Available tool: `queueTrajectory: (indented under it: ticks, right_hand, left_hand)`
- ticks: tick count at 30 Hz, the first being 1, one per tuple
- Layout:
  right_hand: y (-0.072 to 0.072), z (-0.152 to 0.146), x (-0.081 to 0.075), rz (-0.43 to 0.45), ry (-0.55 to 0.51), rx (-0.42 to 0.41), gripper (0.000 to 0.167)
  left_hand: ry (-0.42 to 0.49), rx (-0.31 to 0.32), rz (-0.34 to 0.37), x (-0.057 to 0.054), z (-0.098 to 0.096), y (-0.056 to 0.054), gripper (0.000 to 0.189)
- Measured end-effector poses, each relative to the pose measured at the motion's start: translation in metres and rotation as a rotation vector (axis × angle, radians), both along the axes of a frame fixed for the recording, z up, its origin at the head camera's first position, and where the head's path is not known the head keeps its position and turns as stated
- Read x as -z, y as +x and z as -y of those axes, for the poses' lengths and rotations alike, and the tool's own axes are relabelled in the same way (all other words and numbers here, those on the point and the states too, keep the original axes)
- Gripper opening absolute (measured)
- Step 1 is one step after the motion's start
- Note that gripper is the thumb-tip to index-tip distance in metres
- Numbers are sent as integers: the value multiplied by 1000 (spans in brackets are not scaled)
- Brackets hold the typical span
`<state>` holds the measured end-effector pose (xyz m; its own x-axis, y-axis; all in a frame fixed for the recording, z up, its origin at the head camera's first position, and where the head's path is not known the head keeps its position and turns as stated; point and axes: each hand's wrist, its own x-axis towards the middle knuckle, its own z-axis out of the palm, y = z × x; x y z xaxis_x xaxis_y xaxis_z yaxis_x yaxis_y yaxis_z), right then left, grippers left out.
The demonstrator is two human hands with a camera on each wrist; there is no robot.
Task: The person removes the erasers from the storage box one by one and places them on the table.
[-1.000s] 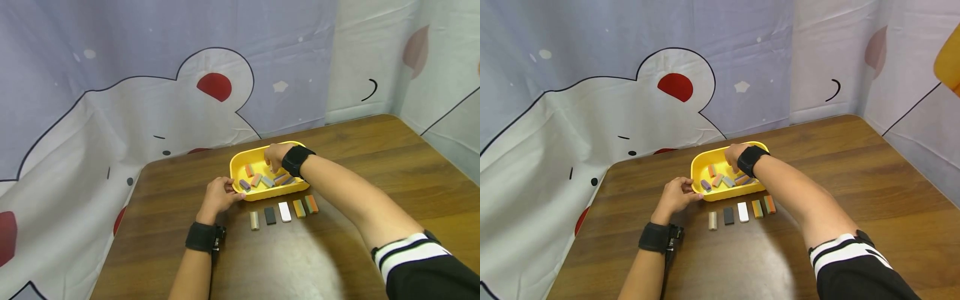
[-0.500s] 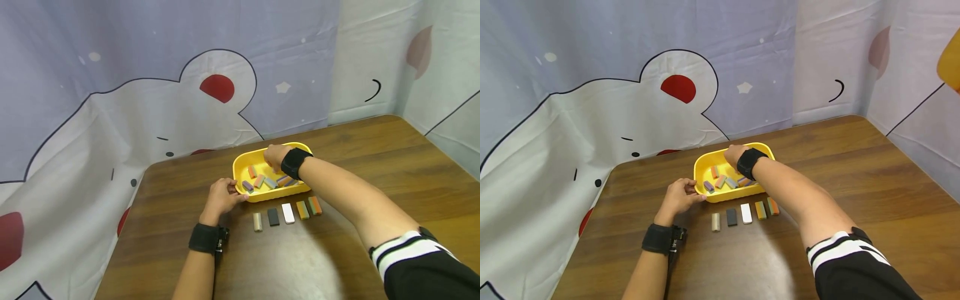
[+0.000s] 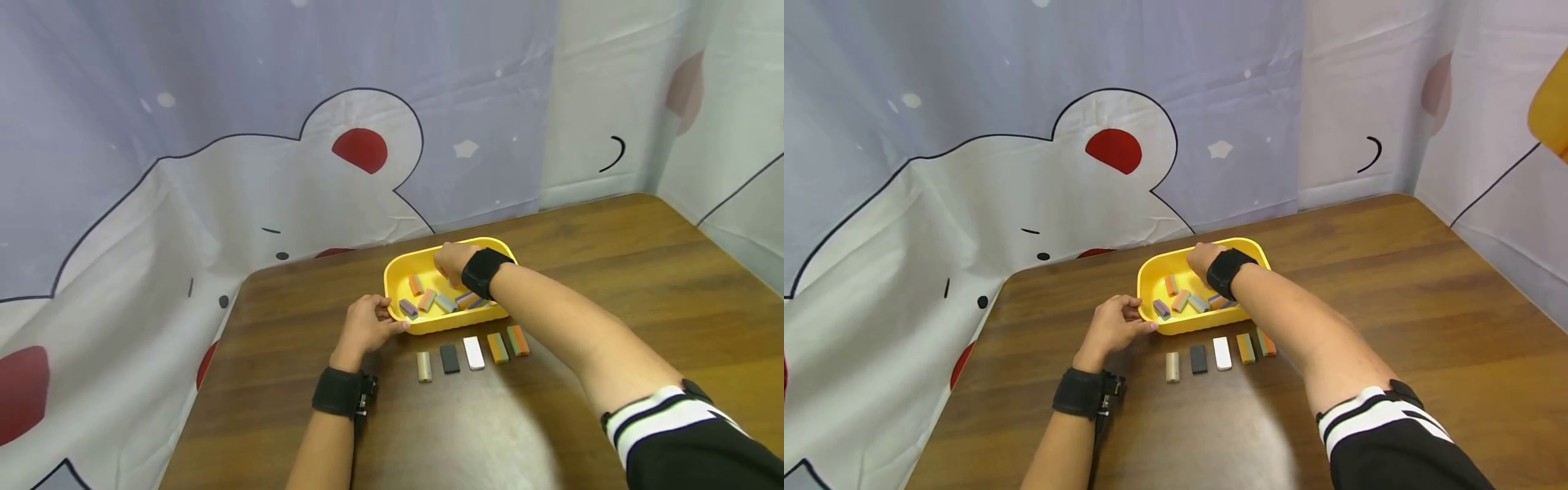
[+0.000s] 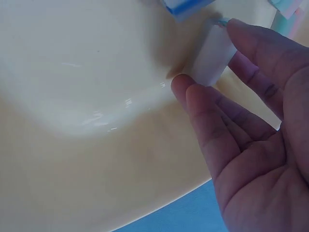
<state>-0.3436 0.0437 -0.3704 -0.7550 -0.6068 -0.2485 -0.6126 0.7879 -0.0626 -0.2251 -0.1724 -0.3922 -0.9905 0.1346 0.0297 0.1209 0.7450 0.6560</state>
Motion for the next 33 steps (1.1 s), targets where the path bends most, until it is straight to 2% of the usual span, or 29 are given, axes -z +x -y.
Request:
queueTrajectory:
  ticks: [11, 16, 22, 26, 33]
  right_hand:
    - [-11, -1, 7, 1, 2, 19, 19]
    - [-13, -5, 1, 15, 7, 9, 11]
    - [-5, -21, -20, 38, -98, 3, 24]
    - [1, -35, -33, 44, -168, -23, 25]
    - [24, -60, -41, 25, -264, -70, 22]
  left_hand:
    - [25, -3, 5, 2, -2, -8, 59]
    - [30, -5, 5, 2, -2, -9, 59]
    - [25, 5, -6, 0, -3, -15, 59]
    - [17, 8, -8, -5, -3, -20, 59]
    - [2, 18, -6, -8, -3, -23, 61]
